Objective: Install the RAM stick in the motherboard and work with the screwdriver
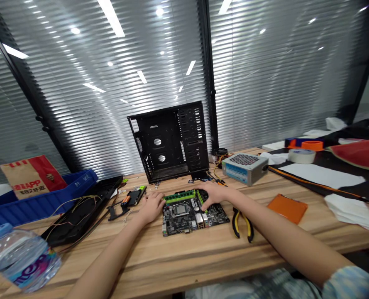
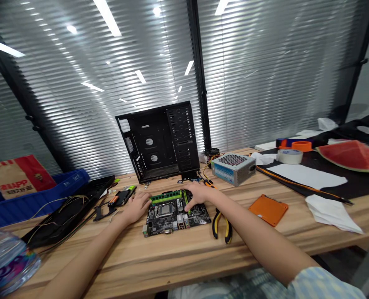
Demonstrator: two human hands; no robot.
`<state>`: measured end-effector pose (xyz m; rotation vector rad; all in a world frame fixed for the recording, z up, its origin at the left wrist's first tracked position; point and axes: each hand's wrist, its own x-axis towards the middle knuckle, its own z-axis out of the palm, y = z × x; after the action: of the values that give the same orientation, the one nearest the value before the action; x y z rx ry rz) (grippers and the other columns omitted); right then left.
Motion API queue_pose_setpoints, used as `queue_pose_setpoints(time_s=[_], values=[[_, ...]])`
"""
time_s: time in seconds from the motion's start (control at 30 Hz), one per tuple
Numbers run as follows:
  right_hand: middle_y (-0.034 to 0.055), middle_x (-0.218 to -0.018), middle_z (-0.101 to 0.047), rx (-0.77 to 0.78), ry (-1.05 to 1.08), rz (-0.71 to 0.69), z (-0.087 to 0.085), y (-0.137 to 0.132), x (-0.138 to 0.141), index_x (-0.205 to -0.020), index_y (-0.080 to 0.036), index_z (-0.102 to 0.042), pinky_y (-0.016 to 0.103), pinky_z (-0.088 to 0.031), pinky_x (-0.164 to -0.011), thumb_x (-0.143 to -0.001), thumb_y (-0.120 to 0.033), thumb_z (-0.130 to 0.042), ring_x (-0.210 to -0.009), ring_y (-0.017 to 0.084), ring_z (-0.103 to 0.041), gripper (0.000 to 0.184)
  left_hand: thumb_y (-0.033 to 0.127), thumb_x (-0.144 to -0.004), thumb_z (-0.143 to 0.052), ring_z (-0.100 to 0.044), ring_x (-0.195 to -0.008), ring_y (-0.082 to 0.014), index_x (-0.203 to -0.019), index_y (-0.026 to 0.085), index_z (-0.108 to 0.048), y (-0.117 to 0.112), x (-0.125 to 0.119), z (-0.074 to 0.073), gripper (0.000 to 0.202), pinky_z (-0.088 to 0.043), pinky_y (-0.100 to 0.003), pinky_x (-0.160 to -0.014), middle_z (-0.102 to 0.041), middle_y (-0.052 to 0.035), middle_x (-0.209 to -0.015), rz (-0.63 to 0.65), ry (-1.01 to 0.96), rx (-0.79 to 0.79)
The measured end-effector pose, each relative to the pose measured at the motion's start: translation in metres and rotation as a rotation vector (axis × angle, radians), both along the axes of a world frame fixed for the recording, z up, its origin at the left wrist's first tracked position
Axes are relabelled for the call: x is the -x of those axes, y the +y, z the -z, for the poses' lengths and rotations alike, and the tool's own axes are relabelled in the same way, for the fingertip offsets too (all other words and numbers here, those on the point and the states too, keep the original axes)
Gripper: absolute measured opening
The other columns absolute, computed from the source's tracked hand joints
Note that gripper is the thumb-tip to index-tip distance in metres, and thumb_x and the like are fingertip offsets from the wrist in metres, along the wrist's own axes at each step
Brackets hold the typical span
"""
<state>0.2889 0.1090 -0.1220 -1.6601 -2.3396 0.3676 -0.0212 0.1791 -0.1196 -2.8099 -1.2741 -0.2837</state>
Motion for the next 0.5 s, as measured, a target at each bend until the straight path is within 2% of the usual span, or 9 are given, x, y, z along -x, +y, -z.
queue_pose_setpoints(time_s=[0.3, 0.5], values=[[0.0168, -0.145, -0.044, -0.035, 0.069, -0.023, 0.0044, 0.0024, -0.0022, -0.143, -0.018, -0.042, 0.048, -0.033, -0.109, -0.048, -0.069, -0.078, -0.133, 0.039, -0.039, 0.114, 0.034, -0.096, -0.032, -0.048, -0.120, -0.0261, -0.114, 0.022, -0.056, -0.0008, 0.0000, -0.0001, 0.032, -0.032, -0.050, -0.101, -0.058, -0.0116, -0.124, -0.004, -0.001, -0.002], [0.0179, -0.148, -0.040, -0.028, 0.061, -0.015, 0.0041, 0.0023, -0.0020, -0.147, -0.018, -0.037, 0.048, -0.030, -0.110, -0.050, -0.068, -0.078, -0.135, 0.038, -0.036, 0.117, 0.034, -0.096, -0.031, -0.048, -0.121, -0.0263, -0.114, 0.022, -0.056, -0.0007, -0.0006, 0.0007, 0.033, -0.032, -0.050, -0.101, -0.059, -0.0119, -0.124, -0.003, -0.008, 0.000]])
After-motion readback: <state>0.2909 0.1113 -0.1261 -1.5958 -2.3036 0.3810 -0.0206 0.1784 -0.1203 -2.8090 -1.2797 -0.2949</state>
